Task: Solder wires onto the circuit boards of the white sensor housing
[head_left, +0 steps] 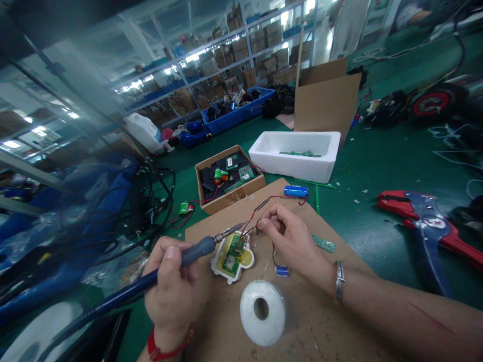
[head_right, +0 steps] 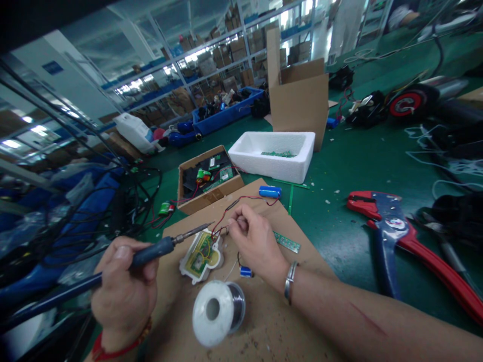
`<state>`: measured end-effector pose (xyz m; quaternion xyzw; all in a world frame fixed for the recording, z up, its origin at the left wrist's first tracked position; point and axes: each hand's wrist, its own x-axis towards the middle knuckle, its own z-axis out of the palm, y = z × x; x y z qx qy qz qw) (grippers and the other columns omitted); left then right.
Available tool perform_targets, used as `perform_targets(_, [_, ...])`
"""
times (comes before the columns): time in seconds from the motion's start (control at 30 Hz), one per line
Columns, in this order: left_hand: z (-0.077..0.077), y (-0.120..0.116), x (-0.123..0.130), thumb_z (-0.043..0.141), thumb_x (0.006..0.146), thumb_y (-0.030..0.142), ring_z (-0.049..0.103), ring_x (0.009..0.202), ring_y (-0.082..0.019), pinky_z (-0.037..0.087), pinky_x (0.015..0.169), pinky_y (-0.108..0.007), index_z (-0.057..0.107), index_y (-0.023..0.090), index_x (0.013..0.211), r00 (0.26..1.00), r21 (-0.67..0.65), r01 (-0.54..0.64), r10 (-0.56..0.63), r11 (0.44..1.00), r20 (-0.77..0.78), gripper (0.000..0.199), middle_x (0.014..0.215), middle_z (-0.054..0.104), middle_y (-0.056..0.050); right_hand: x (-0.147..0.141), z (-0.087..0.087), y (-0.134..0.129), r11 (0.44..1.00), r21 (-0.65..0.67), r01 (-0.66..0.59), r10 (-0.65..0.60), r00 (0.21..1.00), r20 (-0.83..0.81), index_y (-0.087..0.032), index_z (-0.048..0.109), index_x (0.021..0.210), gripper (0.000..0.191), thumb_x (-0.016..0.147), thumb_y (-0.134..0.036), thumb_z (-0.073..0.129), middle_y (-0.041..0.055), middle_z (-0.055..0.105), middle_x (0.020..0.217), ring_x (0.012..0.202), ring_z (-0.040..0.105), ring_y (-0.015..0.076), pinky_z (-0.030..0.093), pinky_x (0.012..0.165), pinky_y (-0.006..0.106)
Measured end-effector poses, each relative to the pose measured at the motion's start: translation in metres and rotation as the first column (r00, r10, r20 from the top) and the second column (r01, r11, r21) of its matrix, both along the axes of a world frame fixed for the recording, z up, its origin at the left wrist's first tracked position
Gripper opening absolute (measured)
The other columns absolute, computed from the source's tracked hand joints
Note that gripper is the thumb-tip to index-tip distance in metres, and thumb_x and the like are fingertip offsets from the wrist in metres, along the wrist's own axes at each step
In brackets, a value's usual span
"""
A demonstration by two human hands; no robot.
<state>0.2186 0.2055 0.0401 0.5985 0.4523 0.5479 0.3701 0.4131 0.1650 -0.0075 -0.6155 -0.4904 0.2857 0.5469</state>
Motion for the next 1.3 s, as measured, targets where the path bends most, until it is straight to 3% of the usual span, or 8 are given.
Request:
perform_targets(0.17, [0.0,-0.005,-0.001,0.045,0.089,0.03,0.039,0.038,-0.01,0.031,0.036,-0.022,0.052,0.017,0.07,1.0,0.098,-0.012,0.01,0.995,0.015,0.025,0.049,0.046,0.002,0.001,0.002,-0.001,1.0,0.015,-0.018,0.018,1.0,-0.01,-0.016,0.046,0.083,0.01,0.09,-0.023,0.043,-0.0017,0.047,0.068,0.055,0.042,0.0076,0.033,0.052,0.021])
perform_targets(0.27, [-0.003,-0.007,0.004,0.047,0.091,0.026,0.053,0.051,-0.011,0.043,0.045,-0.022,0.056,0.018,0.094,0.991,0.224,0.097,-0.072,0.97,-0.115,0.012,0.063,0.057,0.002,0.0,0.002,-0.001,1.0,0.027,-0.007,0.007,1.0,0.009,-0.016,0.044,0.082,0.01,0.09,-0.022,0.041,-0.0018,0.046,0.067,0.056,0.042,0.0083,0.034,0.054,0.022])
perform_targets(0.33, [-0.007,-0.005,0.01,0.052,0.09,0.018,0.062,0.073,-0.012,0.051,0.066,-0.024,0.053,0.02,0.102,0.944,0.324,0.206,-0.1,0.923,-0.315,0.013,0.081,0.062,0.0,0.0,0.001,-0.001,0.999,0.035,0.004,-0.005,1.0,0.02,-0.016,0.043,0.084,0.012,0.092,-0.023,0.038,-0.0016,0.046,0.067,0.057,0.042,0.0092,0.034,0.056,0.023])
perform_targets(0.4, [-0.01,-0.003,0.017,0.057,0.085,0.011,0.061,0.088,-0.012,0.049,0.08,-0.025,0.053,0.021,0.097,0.863,0.369,0.317,-0.105,0.874,-0.494,0.016,0.092,0.06,-0.001,0.0,0.0,-0.002,0.999,0.038,0.02,-0.021,0.999,0.028,-0.017,0.042,0.086,0.013,0.094,-0.025,0.036,-0.001,0.046,0.069,0.059,0.043,0.0102,0.033,0.057,0.024])
perform_targets(0.57, [-0.012,0.001,0.029,0.06,0.079,0.007,0.057,0.082,-0.014,0.047,0.07,-0.023,0.05,0.02,0.091,0.722,0.331,0.442,-0.111,0.834,-0.683,0.021,0.087,0.054,-0.002,0.0,0.001,-0.003,0.999,0.03,0.021,-0.022,0.999,0.031,-0.017,0.041,0.085,0.01,0.092,-0.024,0.037,-0.0011,0.047,0.068,0.059,0.044,0.0109,0.032,0.057,0.024])
perform_targets(0.77, [-0.012,-0.001,0.031,0.058,0.078,0.006,0.054,0.076,-0.013,0.044,0.067,-0.022,0.05,0.019,0.087,0.722,0.31,0.417,-0.105,0.854,-0.684,0.018,0.082,0.052,-0.001,-0.001,0.005,-0.003,0.999,0.001,-0.049,0.049,0.999,-0.014,-0.017,0.041,0.086,0.007,0.086,-0.021,0.046,-0.0031,0.05,0.063,0.054,0.048,0.0097,0.035,0.054,0.022])
perform_targets(1.1, [-0.031,0.003,0.023,0.06,0.083,0.018,0.061,0.077,-0.012,0.051,0.073,-0.027,0.043,0.02,0.097,0.878,0.204,0.227,-0.109,0.952,-0.466,0.023,0.094,0.051,-0.002,-0.003,0.007,-0.002,0.998,-0.014,-0.064,0.064,0.998,-0.004,-0.016,0.044,0.087,0.005,0.083,-0.018,0.046,-0.0039,0.047,0.06,0.054,0.048,0.0102,0.036,0.055,0.022])
perform_targets(1.3, [-0.033,0.002,0.021,0.063,0.082,0.019,0.064,0.077,-0.012,0.053,0.073,-0.026,0.042,0.02,0.098,0.911,0.161,0.203,-0.126,0.966,-0.393,0.026,0.097,0.051,-0.002,-0.003,0.003,-0.002,0.996,-0.013,-0.084,0.084,0.996,-0.008,-0.016,0.047,0.088,0.006,0.083,-0.02,0.047,-0.0016,0.054,0.065,0.059,0.053,0.0112,0.041,0.06,0.023])
